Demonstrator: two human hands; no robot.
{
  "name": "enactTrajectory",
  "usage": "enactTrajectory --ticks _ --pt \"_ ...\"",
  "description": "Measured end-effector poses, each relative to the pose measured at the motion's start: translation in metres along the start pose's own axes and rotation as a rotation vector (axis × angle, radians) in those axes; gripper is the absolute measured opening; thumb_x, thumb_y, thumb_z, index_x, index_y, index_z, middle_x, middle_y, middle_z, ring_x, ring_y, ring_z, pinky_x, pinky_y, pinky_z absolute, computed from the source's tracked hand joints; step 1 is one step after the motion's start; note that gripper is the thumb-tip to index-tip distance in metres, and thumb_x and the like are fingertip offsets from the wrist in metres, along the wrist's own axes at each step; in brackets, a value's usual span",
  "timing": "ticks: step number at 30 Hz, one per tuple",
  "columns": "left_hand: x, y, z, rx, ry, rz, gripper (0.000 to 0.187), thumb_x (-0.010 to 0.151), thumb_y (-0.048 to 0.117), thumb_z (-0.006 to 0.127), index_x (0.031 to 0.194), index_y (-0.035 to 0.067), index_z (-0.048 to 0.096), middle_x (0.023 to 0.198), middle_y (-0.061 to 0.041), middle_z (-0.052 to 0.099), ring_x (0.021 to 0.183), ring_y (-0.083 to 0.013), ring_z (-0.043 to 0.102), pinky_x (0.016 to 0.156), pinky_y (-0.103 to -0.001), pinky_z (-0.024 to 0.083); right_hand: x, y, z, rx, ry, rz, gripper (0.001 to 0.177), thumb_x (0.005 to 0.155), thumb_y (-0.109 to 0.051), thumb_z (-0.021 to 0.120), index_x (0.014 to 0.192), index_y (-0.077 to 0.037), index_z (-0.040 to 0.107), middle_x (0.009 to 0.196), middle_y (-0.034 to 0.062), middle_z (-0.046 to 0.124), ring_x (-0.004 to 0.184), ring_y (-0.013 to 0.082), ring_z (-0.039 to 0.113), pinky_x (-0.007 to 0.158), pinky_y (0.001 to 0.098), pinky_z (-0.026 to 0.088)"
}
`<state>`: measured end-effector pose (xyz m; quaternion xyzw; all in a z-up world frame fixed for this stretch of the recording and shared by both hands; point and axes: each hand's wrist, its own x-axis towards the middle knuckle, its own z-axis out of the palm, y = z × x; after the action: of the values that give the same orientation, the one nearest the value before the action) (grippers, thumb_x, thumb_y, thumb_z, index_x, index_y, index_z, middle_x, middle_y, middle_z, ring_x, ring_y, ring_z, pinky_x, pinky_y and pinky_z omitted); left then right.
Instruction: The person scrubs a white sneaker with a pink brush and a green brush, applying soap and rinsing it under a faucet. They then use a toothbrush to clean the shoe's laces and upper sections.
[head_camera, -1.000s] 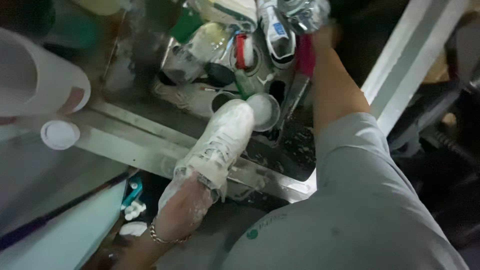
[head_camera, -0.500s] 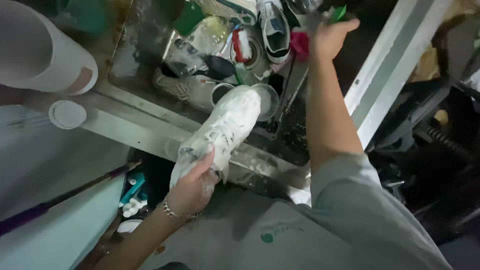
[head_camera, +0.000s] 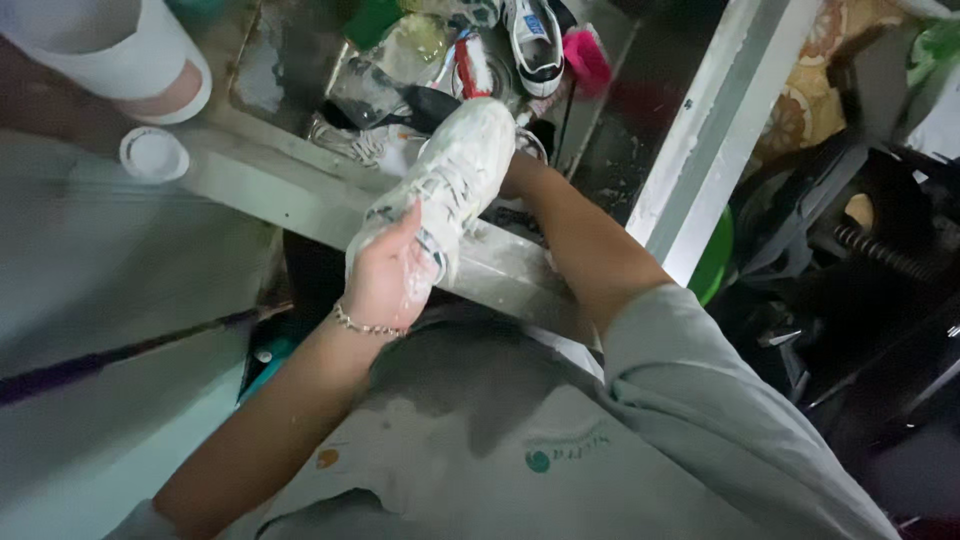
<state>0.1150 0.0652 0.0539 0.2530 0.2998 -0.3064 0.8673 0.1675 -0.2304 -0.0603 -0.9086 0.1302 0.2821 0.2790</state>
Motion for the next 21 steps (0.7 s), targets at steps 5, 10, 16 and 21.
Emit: enactTrajectory --ticks 5,10,16,21 --pt "-0.016 0.008 0.018 -0.01 -0.001 0.006 0.043 0.113 0.025 0.087 0.151 0.005 0.082 0.157 -0.006 0.084 0.155 -0.024 0.077 0.133 -0.04 0.059 -0.005 -0.012 -0.015 0.087 0.076 -0.096 0.025 0.096 -0.024 0.076 0.103 0.0 0.08 0.094 0.0237 0.071 0.084 0.0458 0.071 0.081 0.0635 0.059" --pt "-0.025 0.01 0.023 0.052 0.043 -0.016 0.028 0.114 0.025 0.088 0.137 0.009 0.088 0.132 -0.001 0.087 0.129 -0.0157 0.081 0.111 -0.03 0.065 -0.046 0.024 -0.018 0.454 0.263 -0.21 0.031 0.097 -0.009 0.078 0.127 -0.002 0.076 0.107 0.0194 0.074 0.097 0.0393 0.071 0.093 0.0572 0.057" --pt "-0.049 -0.024 0.05 0.125 0.139 -0.136 0.022 0.114 0.027 0.087 0.127 0.009 0.085 0.118 0.001 0.079 0.114 -0.0144 0.075 0.099 -0.029 0.058 -0.079 0.069 0.026 0.77 0.879 -0.626 0.043 0.124 -0.026 0.061 0.153 0.005 0.069 0.133 0.0203 0.07 0.13 0.0293 0.063 0.123 0.054 0.051" --pt "-0.006 -0.066 -0.013 0.028 0.026 -0.114 0.045 0.115 0.019 0.073 0.156 0.0 0.077 0.165 -0.019 0.081 0.156 -0.0305 0.077 0.133 -0.046 0.06 -0.15 -0.043 -0.008 0.5 1.05 -0.605 0.041 0.13 -0.03 0.06 0.096 -0.008 0.048 0.094 0.0069 0.045 0.088 0.0261 0.049 0.083 0.0465 0.037"
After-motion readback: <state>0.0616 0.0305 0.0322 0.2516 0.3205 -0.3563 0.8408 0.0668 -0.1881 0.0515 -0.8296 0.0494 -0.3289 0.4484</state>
